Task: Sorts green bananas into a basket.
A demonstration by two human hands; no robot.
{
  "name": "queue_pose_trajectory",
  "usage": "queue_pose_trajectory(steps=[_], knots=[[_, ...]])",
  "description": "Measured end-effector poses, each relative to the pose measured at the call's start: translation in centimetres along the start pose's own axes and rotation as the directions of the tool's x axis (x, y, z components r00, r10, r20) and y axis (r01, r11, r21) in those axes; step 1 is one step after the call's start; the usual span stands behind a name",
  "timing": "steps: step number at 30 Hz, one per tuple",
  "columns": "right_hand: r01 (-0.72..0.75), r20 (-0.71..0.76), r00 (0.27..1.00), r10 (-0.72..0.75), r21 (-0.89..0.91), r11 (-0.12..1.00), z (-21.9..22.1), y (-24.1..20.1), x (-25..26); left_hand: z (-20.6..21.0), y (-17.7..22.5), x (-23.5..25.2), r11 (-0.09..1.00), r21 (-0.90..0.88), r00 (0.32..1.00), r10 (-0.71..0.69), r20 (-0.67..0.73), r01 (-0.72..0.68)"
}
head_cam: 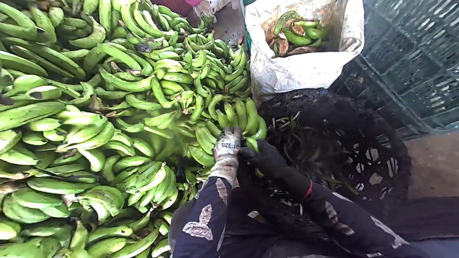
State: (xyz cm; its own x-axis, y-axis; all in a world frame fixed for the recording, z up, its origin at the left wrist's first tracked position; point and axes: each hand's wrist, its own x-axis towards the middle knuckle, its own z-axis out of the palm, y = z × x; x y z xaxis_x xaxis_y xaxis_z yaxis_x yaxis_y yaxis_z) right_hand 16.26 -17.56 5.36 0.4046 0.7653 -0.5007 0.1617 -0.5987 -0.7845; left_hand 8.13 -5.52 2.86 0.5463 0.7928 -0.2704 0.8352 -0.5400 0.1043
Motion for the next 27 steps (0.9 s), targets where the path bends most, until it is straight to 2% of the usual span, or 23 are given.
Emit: queue_pose_trajectory(steps=[3, 5, 13, 16, 17, 19, 21, 24, 27], knots=[[-0.05, -0.018, 0.998, 0.054, 0.178, 0.983, 0.6, 0.5, -1.0, 0.7, 0.0, -0.2, 0.998, 0.018, 0.998, 0.059, 0.027, -0.059], [-0.074, -0.021, 0.996, 0.082, 0.236, 0.969, 0.8, 0.7, -1.3, 0.7, 0.1, -0.4, 0.996, 0.018, 0.996, 0.081, 0.043, -0.082], [-0.154, -0.063, 0.982, 0.178, 0.274, 0.949, 1.5, 0.8, -1.4, 1.0, 0.9, -0.8, 0.997, 0.003, 0.997, 0.073, 0.035, -0.073], [-0.129, -0.069, 0.986, 0.152, 0.262, 0.957, 1.6, 0.3, -2.4, 0.6, 1.7, -0.6, 1.0, -0.017, 0.997, 0.025, 0.074, -0.024], [-0.1, -0.053, 0.992, 0.115, 0.227, 0.969, 1.8, -0.1, -3.5, 0.5, 1.7, -0.3, 0.999, -0.035, 0.998, 0.017, 0.057, -0.015], [-0.072, -0.037, 0.996, 0.081, 0.199, 0.977, 1.5, -0.9, -6.8, 0.5, 1.2, 0.6, 0.996, -0.093, 0.997, 0.004, -0.074, -0.011], [-0.049, -0.113, 0.991, 0.065, 0.139, 0.989, -0.3, -0.2, -8.1, -0.5, 0.6, 0.5, 0.986, -0.164, 0.992, -0.045, -0.116, 0.026], [0.052, -0.242, 0.967, -0.079, -0.115, 0.992, -2.4, 3.3, -4.5, -1.8, -1.2, 0.6, 0.972, -0.217, 0.993, -0.102, -0.065, 0.086], [0.03, -0.213, 0.966, -0.145, -0.465, 0.885, -2.9, 4.3, 0.4, -1.2, -1.8, 0.9, 0.984, -0.163, 0.993, -0.087, -0.079, 0.073]])
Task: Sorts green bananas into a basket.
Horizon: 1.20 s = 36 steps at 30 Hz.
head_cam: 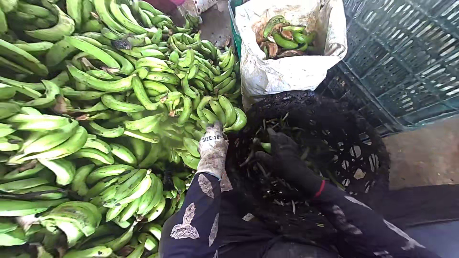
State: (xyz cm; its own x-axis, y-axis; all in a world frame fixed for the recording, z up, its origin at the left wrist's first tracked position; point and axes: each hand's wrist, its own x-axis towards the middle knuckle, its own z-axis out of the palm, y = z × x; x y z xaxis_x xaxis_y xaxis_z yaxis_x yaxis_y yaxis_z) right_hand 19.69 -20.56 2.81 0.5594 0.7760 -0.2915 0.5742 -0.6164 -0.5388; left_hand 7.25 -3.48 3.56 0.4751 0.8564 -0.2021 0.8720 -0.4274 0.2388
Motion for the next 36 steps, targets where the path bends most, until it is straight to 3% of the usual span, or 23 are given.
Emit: queue_pose_trajectory(steps=[3, 8, 10, 12, 14, 17, 21, 24, 28, 30, 33, 34, 36], knots=[[0.177, -0.155, 0.965, -0.213, -0.22, 0.959, 2.8, -1.2, 4.1, 0.3, 0.4, -0.5, 0.999, 0.044, 1.0, 0.027, 0.017, -0.027], [0.291, -0.085, 0.923, -0.376, -0.486, 0.824, 4.8, -4.4, 8.4, 0.9, 1.0, -0.1, 0.992, 0.124, 0.999, -0.038, 0.024, 0.035], [0.411, -0.12, 0.841, -0.528, -0.494, 0.766, 5.3, -3.8, 8.4, 0.4, 1.5, -0.1, 0.989, 0.131, 0.995, -0.073, 0.065, 0.064], [0.448, -0.12, 0.837, -0.534, -0.411, 0.794, 5.6, -3.5, 7.6, -0.3, 2.4, -0.8, 0.99, 0.119, 0.99, -0.087, 0.109, 0.074], [0.344, 0.039, 0.938, -0.345, -0.239, 0.908, 4.7, -4.3, 6.1, 1.7, 1.9, -0.5, 0.989, 0.141, 0.999, -0.035, 0.008, 0.034], [0.198, 0.105, 0.974, -0.201, 0.041, 0.979, 4.5, -3.9, 4.6, 3.5, 1.7, -0.4, 0.983, 0.18, 0.999, 0.033, -0.032, -0.027], [0.047, 0.23, 0.968, -0.1, 0.227, 0.973, 2.7, -4.3, 2.7, 2.9, 2.2, -1.2, 0.969, 0.22, 0.993, 0.097, 0.066, -0.11], [-0.017, 0.26, 0.963, -0.075, 0.336, 0.942, 2.4, -4.5, 1.4, 3.0, 2.0, -1.5, 0.965, 0.225, 0.99, 0.13, 0.05, -0.138], [0.039, 0.193, 0.97, -0.146, 0.471, 0.881, 1.6, -3.4, -2.8, 2.0, 0.3, -0.5, 0.998, 0.01, 0.998, 0.057, -0.041, -0.056], [0.09, 0.11, 0.985, -0.133, 0.326, 0.941, 0.7, -2.0, -2.0, 1.7, -1.0, 0.9, 0.998, -0.065, 0.999, -0.027, -0.034, 0.024], [0.187, 0.008, 0.982, -0.186, -0.049, 0.981, 0.5, -1.3, 1.2, 0.1, -1.8, 0.9, 0.996, -0.072, 0.998, -0.054, 0.044, 0.057], [0.253, -0.068, 0.961, -0.266, -0.163, 0.954, 1.0, -1.3, 2.2, -0.4, -1.5, 1.0, 0.997, -0.02, 0.993, -0.069, 0.093, 0.071], [0.375, -0.235, 0.85, -0.472, -0.361, 0.854, 2.4, -1.6, 4.8, -1.3, -0.9, 0.6, 0.997, 0.071, 0.989, -0.046, 0.14, 0.037]])
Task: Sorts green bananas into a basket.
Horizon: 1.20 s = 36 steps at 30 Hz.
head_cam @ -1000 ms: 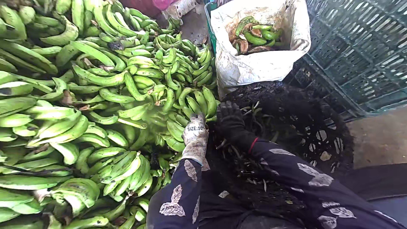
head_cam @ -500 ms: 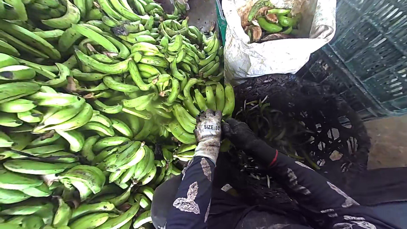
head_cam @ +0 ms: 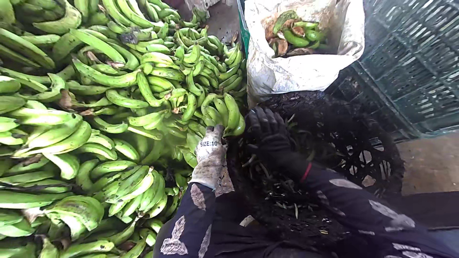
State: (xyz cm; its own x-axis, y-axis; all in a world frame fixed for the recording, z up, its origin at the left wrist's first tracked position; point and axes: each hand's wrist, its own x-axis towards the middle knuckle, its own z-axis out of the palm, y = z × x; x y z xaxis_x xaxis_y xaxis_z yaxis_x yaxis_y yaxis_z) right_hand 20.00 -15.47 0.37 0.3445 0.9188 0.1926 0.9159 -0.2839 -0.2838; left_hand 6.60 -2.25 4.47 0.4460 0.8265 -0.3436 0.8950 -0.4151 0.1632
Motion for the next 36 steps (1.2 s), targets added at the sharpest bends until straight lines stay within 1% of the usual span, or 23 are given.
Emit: queue_pose_trajectory(steps=[1, 3, 5, 6, 8, 9, 11, 12, 13, 14, 15, 17, 20, 22, 23, 26, 27, 28, 30, 32, 34, 35, 36], knots=[[0.082, -0.079, 0.993, -0.088, -0.069, 0.994, 0.7, -0.1, 1.2, -0.3, 0.3, -0.5, 0.999, 0.033, 1.0, 0.026, 0.007, -0.026], [0.23, -0.124, 0.957, -0.263, -0.232, 0.945, 1.6, -0.1, 3.4, -0.9, 0.8, -1.4, 0.994, 0.081, 0.997, 0.072, 0.036, -0.075], [0.365, -0.195, 0.872, -0.448, -0.35, 0.863, 2.7, 1.0, 4.6, -0.4, 0.6, -1.7, 0.989, 0.08, 0.992, 0.123, 0.036, -0.126], [0.423, -0.179, 0.842, -0.508, -0.366, 0.829, 2.9, 1.6, 4.6, 0.1, 0.3, -1.6, 0.987, 0.066, 0.989, 0.148, 0.016, -0.148], [0.516, -0.098, 0.828, -0.552, -0.252, 0.819, 2.4, 2.2, 3.9, 1.0, -0.6, -1.7, 0.979, 0.034, 0.979, 0.201, -0.012, -0.201], [0.516, -0.103, 0.836, -0.539, -0.185, 0.836, 2.4, 2.2, 3.4, 1.4, -1.1, -1.6, 0.973, 0.02, 0.973, 0.229, -0.036, -0.229], [0.418, -0.113, 0.901, -0.418, -0.027, 0.908, 2.5, 1.2, 1.9, 1.8, -1.6, -1.2, 0.972, 0.037, 0.971, 0.234, -0.053, -0.233], [0.307, -0.054, 0.951, -0.304, 0.083, 0.948, 2.4, 0.3, 0.7, 2.0, -1.6, -1.2, 0.975, 0.056, 0.974, 0.22, -0.057, -0.217], [0.156, 0.061, 0.983, -0.171, 0.191, 0.969, 2.1, -0.8, -0.3, 2.1, -1.4, -1.3, 0.977, 0.076, 0.976, 0.206, -0.064, -0.201], [-0.023, 0.219, 0.975, -0.038, 0.268, 0.963, 1.6, -1.9, -1.2, 2.2, -1.2, -1.5, 0.978, 0.091, 0.979, 0.194, -0.063, -0.188], [-0.198, 0.358, 0.931, 0.072, 0.332, 0.922, 1.2, -2.8, -1.8, 2.4, -1.0, -1.7, 0.977, 0.107, 0.98, 0.191, -0.063, -0.184], [-0.479, 0.526, 0.822, 0.218, 0.431, 0.765, 0.6, -4.1, -2.8, 2.9, -0.6, -2.2, 0.969, 0.145, 0.974, 0.211, -0.076, -0.199], [-0.709, 0.655, 0.694, 0.299, 0.546, 0.447, -0.6, -4.9, -3.8, 3.5, 0.0, -2.6, 0.942, 0.192, 0.949, 0.298, -0.101, -0.276], [-0.774, 0.734, 0.633, 0.245, 0.597, 0.211, -1.8, -4.9, -4.7, 3.5, 1.0, -2.8, 0.943, 0.202, 0.957, 0.283, -0.069, -0.264], [-0.783, 0.753, 0.62, 0.219, 0.608, 0.127, -2.5, -4.9, -5.3, 3.5, 1.5, -3.1, 0.951, 0.193, 0.965, 0.257, -0.058, -0.242], [-0.758, 0.747, 0.644, 0.168, 0.652, 0.006, -5.7, -5.1, -7.1, 3.1, 1.1, -2.8, 0.986, 0.084, 0.983, 0.154, -0.098, -0.146], [-0.746, 0.734, 0.658, 0.168, 0.666, 0.013, -6.4, -4.9, -7.7, 2.9, 0.7, -2.8, 0.992, 0.029, 0.986, 0.123, -0.112, -0.12], [-0.743, 0.721, 0.667, 0.19, 0.664, 0.086, -6.7, -4.4, -7.8, 2.7, 0.5, -2.8, 0.995, -0.008, 0.988, 0.098, -0.121, -0.1], [-0.697, 0.628, 0.715, 0.306, 0.612, 0.373, -5.5, -2.8, -6.6, 2.0, 0.6, -2.3, 0.997, -0.027, 0.991, 0.065, -0.12, -0.069], [-0.596, 0.48, 0.791, 0.38, 0.463, 0.656, -3.3, -1.1, -4.4, 1.5, 0.7, -2.3, 0.997, -0.015, 0.991, 0.067, -0.115, -0.069], [-0.374, 0.264, 0.914, 0.308, 0.259, 0.89, -0.6, -0.4, -2.5, 1.3, 0.5, -2.6, 0.996, -0.015, 0.992, 0.082, -0.099, -0.084], [-0.231, 0.126, 0.969, 0.213, 0.15, 0.961, 0.8, -0.4, -1.8, 1.4, 0.3, -2.8, 0.994, -0.026, 0.99, 0.102, -0.103, -0.105], [-0.084, 0.023, 0.996, 0.082, 0.06, 0.995, 1.8, -0.4, -0.9, 1.5, 0.1, -3.0, 0.991, -0.036, 0.987, 0.123, -0.108, -0.127]])
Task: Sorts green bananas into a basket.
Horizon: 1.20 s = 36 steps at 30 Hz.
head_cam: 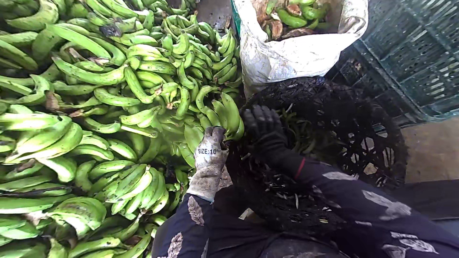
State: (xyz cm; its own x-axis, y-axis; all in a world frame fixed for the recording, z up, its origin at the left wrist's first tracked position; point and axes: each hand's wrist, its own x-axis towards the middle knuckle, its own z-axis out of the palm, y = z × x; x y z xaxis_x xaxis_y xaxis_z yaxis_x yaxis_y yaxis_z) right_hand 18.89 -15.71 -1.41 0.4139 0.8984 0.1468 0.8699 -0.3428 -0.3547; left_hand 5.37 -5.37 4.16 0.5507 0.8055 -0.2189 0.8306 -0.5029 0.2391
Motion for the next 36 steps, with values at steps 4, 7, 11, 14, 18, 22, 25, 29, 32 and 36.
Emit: queue_pose_trajectory(steps=[4, 7, 11, 14, 18, 22, 25, 29, 32, 36], knots=[[0.469, -0.192, 0.826, -0.531, -0.29, 0.834, 2.9, 0.7, 3.7, 0.6, 0.0, -0.7, 0.997, 0.024, 0.998, 0.066, 0.006, -0.066], [0.588, -0.177, 0.76, -0.625, -0.22, 0.778, 4.0, 1.7, 4.1, 1.6, -0.3, -0.6, 0.997, 0.0, 0.997, 0.076, -0.033, -0.076], [0.358, -0.068, 0.933, -0.353, 0.079, 0.93, 2.9, 0.0, -0.1, 3.2, -0.9, -0.4, 0.986, 0.025, 0.976, 0.169, -0.134, -0.167], [-0.263, 0.523, 0.851, 0.052, 0.337, 0.904, -0.8, -2.7, -2.1, 3.7, -0.1, -0.6, 0.985, 0.096, 0.986, 0.151, -0.069, -0.144], [-0.572, 0.668, 0.723, 0.175, 0.436, 0.695, -3.3, -3.7, -2.6, 3.0, 0.3, -0.9, 0.982, 0.078, 0.984, 0.174, -0.027, -0.172], [-0.737, 0.728, 0.652, 0.212, 0.542, 0.403, -5.3, -3.5, -3.9, 3.9, 0.6, -1.3, 0.955, 0.011, 0.947, 0.295, -0.129, -0.296], [-0.772, 0.736, 0.631, 0.245, 0.567, 0.286, -5.6, -3.1, -4.6, 4.0, 1.4, -1.6, 0.916, -0.021, 0.907, 0.394, -0.152, -0.401], [-0.744, 0.706, 0.662, 0.254, 0.574, 0.342, -7.0, -4.0, -6.6, 3.9, 1.9, -1.7, 0.924, -0.055, 0.915, 0.364, -0.172, -0.378], [-0.656, 0.633, 0.74, 0.227, 0.608, 0.447, -10.1, -4.9, -9.0, 0.7, 2.2, -0.9, 0.979, -0.183, 0.995, 0.075, -0.068, -0.086], [-0.29, 0.131, 0.957, 0.259, 0.368, 0.884, -8.3, -0.3, -6.0, -1.1, 0.7, 0.4, 0.953, -0.286, 0.991, 0.066, -0.117, -0.097]])
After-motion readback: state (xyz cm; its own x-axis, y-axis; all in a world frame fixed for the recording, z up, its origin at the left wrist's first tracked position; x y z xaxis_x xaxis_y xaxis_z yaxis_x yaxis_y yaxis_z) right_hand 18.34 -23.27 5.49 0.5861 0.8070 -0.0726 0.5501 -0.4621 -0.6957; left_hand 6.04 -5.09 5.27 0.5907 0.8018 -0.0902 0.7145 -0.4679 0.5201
